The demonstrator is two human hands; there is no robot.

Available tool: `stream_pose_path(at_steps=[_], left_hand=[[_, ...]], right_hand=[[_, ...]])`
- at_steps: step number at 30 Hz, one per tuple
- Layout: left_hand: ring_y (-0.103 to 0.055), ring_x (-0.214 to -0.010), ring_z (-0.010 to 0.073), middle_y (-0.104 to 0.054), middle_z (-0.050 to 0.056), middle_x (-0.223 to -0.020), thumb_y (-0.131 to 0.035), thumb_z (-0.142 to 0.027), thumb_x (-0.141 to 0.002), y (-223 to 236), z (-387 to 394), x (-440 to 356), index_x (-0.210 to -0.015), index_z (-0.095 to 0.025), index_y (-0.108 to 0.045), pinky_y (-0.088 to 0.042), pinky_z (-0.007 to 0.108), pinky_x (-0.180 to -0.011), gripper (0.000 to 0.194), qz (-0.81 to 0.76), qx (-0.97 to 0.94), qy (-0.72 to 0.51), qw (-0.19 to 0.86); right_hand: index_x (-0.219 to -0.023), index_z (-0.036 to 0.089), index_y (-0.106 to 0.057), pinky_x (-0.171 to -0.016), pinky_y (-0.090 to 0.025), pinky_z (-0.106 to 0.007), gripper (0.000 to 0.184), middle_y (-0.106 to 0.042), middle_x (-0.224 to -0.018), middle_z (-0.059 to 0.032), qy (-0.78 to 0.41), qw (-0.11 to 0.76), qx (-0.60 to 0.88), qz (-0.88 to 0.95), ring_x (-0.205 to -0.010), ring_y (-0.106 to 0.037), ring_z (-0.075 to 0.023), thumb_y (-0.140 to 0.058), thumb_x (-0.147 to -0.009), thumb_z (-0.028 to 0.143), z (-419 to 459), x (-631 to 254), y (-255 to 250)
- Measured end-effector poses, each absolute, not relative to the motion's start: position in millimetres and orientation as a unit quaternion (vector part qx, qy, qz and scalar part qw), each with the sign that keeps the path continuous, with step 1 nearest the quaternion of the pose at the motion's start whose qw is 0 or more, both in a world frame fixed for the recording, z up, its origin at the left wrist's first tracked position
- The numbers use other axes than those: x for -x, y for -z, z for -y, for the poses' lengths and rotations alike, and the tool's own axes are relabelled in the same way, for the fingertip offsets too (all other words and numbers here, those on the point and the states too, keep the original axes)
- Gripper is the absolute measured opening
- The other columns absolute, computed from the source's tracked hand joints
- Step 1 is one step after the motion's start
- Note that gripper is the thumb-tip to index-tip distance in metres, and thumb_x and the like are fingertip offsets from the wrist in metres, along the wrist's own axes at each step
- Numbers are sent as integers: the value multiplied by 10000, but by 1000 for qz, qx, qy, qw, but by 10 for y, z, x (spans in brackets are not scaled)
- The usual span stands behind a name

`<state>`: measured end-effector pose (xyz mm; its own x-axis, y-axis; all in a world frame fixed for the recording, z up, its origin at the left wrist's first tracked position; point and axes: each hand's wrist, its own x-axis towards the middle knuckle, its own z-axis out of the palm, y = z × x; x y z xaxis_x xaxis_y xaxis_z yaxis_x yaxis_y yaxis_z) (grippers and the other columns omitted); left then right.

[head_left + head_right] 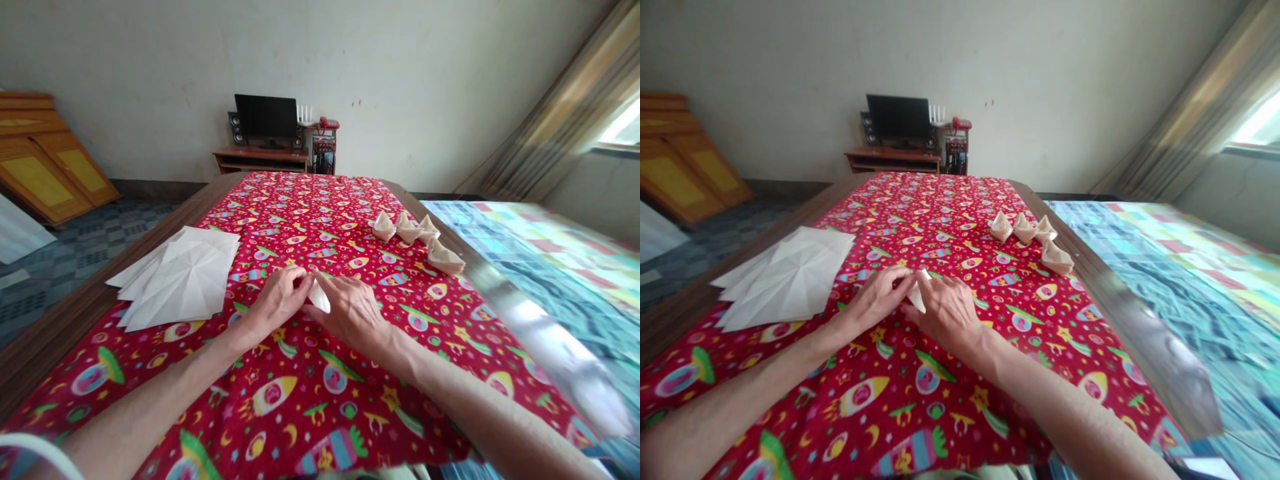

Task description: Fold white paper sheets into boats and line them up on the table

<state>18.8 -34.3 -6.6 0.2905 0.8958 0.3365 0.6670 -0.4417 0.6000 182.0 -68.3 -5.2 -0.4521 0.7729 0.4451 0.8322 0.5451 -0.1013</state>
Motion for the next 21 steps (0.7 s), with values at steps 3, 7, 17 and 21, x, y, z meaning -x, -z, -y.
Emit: stream_pose_path(at_steps=[3,7,17,21], left_hand=[[-561,-755,157,-555,20,-749,-290,-320,-931,18,420,-213,-724,-184,-496,-440,280,-726,322,-460,-769,-391,208],[-532,-1042,198,-540,91,-1091,-411,-350,-898,104,440,-230,-1059,-175,-488,-436,336,-906,250,-448,-741,-466,184],[-605,-648,134,-613,-17,-727,-515,-323,-849,305,286,-140,-1296,-166,-379,-468,230,-601,493,-427,-731,-400,350],[-589,-652,136,-610,-14,-729,-496,-209,-850,352,261,-106,-1197,-177,-485,-466,245,-630,348,-442,-793,-348,234]], right_hand=[[-1233,196,-533,-561,-343,-226,368,-686,-760,-32,17,293,482,825,-599,-586,-134,-479,-877,277,631,-1793,58],[-1025,193,-641,-497,-335,-196,257,-616,-622,12,-155,432,509,728,-497,-507,-92,-472,-852,279,503,-1878,32],[-773,183,-569,-480,-333,-194,147,-535,-555,47,-302,441,527,660,-497,-471,-92,-560,-774,330,388,-1978,160],[-785,188,-610,-598,-365,-214,65,-615,-727,3,-110,344,525,770,-652,-535,-113,-568,-792,238,408,-2040,218]])
